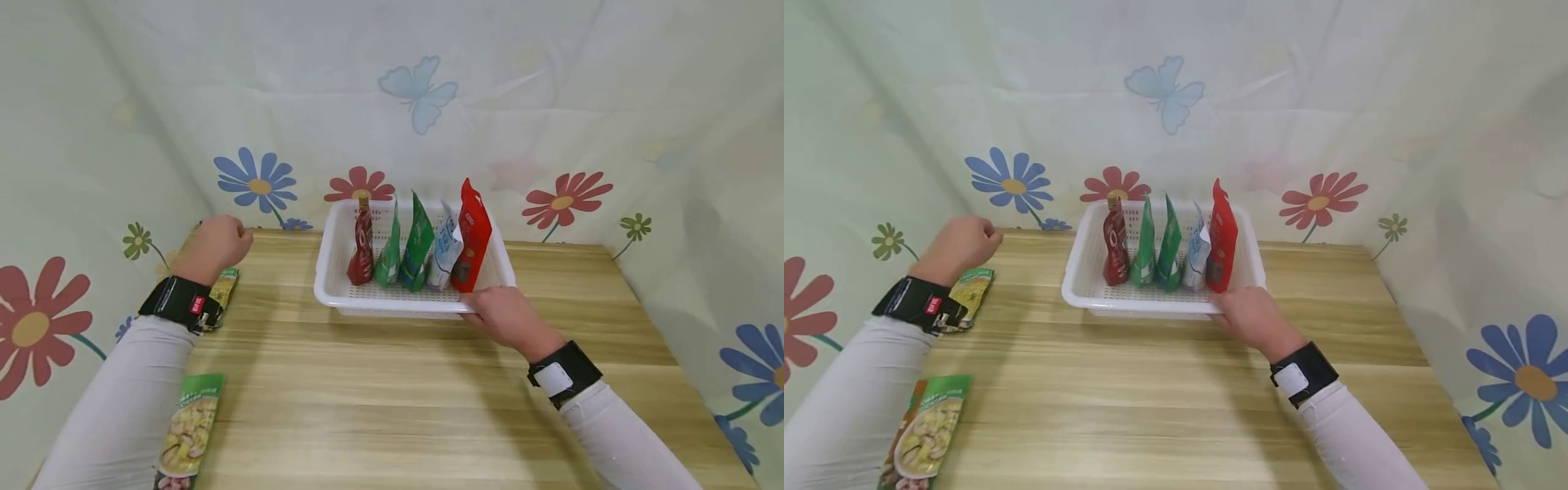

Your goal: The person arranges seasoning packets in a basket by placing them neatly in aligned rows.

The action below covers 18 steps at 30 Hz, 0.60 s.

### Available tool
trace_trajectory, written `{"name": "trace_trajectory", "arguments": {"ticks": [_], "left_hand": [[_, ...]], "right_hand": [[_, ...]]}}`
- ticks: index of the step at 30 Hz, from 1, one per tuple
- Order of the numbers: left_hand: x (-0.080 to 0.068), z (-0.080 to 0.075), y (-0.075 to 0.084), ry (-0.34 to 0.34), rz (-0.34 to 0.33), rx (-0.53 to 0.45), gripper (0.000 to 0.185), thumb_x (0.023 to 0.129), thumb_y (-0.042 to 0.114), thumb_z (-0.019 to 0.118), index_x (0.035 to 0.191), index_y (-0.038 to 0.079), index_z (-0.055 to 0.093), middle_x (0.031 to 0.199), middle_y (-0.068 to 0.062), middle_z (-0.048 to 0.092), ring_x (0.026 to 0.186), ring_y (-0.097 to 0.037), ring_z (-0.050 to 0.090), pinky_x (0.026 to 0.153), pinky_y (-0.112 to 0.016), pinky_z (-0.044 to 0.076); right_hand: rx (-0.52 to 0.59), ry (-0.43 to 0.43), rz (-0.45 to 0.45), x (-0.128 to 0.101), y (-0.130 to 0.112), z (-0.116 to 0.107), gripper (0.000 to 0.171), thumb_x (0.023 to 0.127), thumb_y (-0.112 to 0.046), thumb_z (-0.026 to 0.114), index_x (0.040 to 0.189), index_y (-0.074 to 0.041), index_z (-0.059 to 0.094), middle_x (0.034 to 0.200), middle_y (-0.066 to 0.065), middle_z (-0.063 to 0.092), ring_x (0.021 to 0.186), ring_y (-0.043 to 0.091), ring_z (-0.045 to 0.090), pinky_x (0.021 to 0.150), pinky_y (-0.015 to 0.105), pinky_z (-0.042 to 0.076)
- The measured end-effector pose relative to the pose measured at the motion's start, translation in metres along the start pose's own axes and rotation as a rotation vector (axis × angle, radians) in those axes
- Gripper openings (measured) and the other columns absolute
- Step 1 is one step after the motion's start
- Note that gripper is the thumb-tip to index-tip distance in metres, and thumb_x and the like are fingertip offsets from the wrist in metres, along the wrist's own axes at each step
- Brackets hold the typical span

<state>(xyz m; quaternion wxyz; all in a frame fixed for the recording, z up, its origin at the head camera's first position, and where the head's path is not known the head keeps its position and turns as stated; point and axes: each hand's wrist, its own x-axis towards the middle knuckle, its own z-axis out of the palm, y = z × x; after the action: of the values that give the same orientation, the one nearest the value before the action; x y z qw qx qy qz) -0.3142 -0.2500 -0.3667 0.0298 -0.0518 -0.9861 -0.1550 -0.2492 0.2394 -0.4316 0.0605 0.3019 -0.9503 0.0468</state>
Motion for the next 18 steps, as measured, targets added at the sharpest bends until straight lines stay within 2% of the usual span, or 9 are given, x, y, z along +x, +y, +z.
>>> {"name": "trace_trajectory", "arguments": {"ticks": [4,9,10,12,14,15,17,18], "left_hand": [[0.004,0.000,-0.029,-0.108,-0.003,0.030,0.042,0.097,0.013,0.043,0.056,0.017,0.031,0.058,0.005,0.021,0.056,-0.014,0.022,0.059,-0.032,0.025],[0.005,0.000,-0.058,-0.230,-0.025,0.054,0.042,0.095,0.011,0.045,0.056,0.018,0.033,0.057,0.007,0.024,0.053,-0.011,0.025,0.055,-0.030,0.025],[0.005,0.001,-0.064,-0.247,-0.035,0.065,0.039,0.094,0.010,0.045,0.057,0.017,0.035,0.058,0.006,0.026,0.053,-0.012,0.027,0.055,-0.030,0.026],[0.005,0.001,-0.075,-0.272,-0.046,0.093,0.029,0.093,0.008,0.046,0.065,0.005,0.051,0.061,-0.006,0.045,0.058,-0.020,0.042,0.057,-0.035,0.039],[0.005,0.000,-0.083,-0.299,-0.060,0.112,0.021,0.092,0.004,0.047,0.087,-0.009,0.062,0.081,-0.024,0.062,0.073,-0.031,0.057,0.069,-0.045,0.052],[0.005,0.000,-0.085,-0.314,-0.067,0.123,0.024,0.093,0.003,0.047,0.103,-0.014,0.062,0.099,-0.033,0.064,0.087,-0.039,0.061,0.080,-0.052,0.053],[0.004,0.000,-0.089,-0.349,-0.074,0.131,0.042,0.094,0.000,0.046,0.132,-0.017,0.052,0.133,-0.042,0.053,0.115,-0.049,0.056,0.099,-0.064,0.046],[0.004,0.001,-0.091,-0.372,-0.081,0.122,0.045,0.094,-0.001,0.045,0.135,-0.016,0.049,0.137,-0.043,0.048,0.119,-0.051,0.053,0.103,-0.066,0.043]], "right_hand": [[0.007,0.001,0.000,-0.002,0.001,0.000,0.019,0.088,-0.024,0.082,0.100,-0.014,0.071,0.075,-0.003,0.065,0.065,0.013,0.055,0.064,0.029,0.047],[0.011,-0.001,0.005,-0.001,0.001,0.001,0.020,0.088,-0.025,0.082,0.100,-0.014,0.072,0.076,-0.003,0.066,0.065,0.013,0.056,0.063,0.029,0.047],[0.012,-0.002,0.006,-0.001,0.002,0.001,0.020,0.088,-0.025,0.082,0.100,-0.014,0.071,0.076,-0.003,0.066,0.065,0.013,0.056,0.063,0.029,0.047],[0.013,-0.004,0.006,-0.001,0.002,0.001,0.019,0.088,-0.025,0.082,0.099,-0.014,0.071,0.076,-0.003,0.066,0.065,0.013,0.056,0.064,0.029,0.047],[0.014,-0.006,0.007,0.000,0.002,0.001,0.018,0.089,-0.025,0.082,0.098,-0.014,0.071,0.075,-0.003,0.065,0.066,0.013,0.056,0.064,0.029,0.047],[0.015,-0.008,0.008,0.000,0.001,0.001,0.018,0.089,-0.025,0.081,0.097,-0.014,0.070,0.075,-0.003,0.064,0.066,0.013,0.056,0.064,0.029,0.047],[0.019,-0.011,0.012,-0.001,0.001,0.000,0.017,0.089,-0.025,0.081,0.098,-0.014,0.071,0.075,-0.003,0.064,0.066,0.013,0.056,0.064,0.029,0.046],[0.020,-0.015,0.015,-0.001,0.001,0.000,0.017,0.089,-0.026,0.081,0.098,-0.014,0.071,0.075,-0.003,0.064,0.066,0.013,0.055,0.064,0.029,0.046]]}}
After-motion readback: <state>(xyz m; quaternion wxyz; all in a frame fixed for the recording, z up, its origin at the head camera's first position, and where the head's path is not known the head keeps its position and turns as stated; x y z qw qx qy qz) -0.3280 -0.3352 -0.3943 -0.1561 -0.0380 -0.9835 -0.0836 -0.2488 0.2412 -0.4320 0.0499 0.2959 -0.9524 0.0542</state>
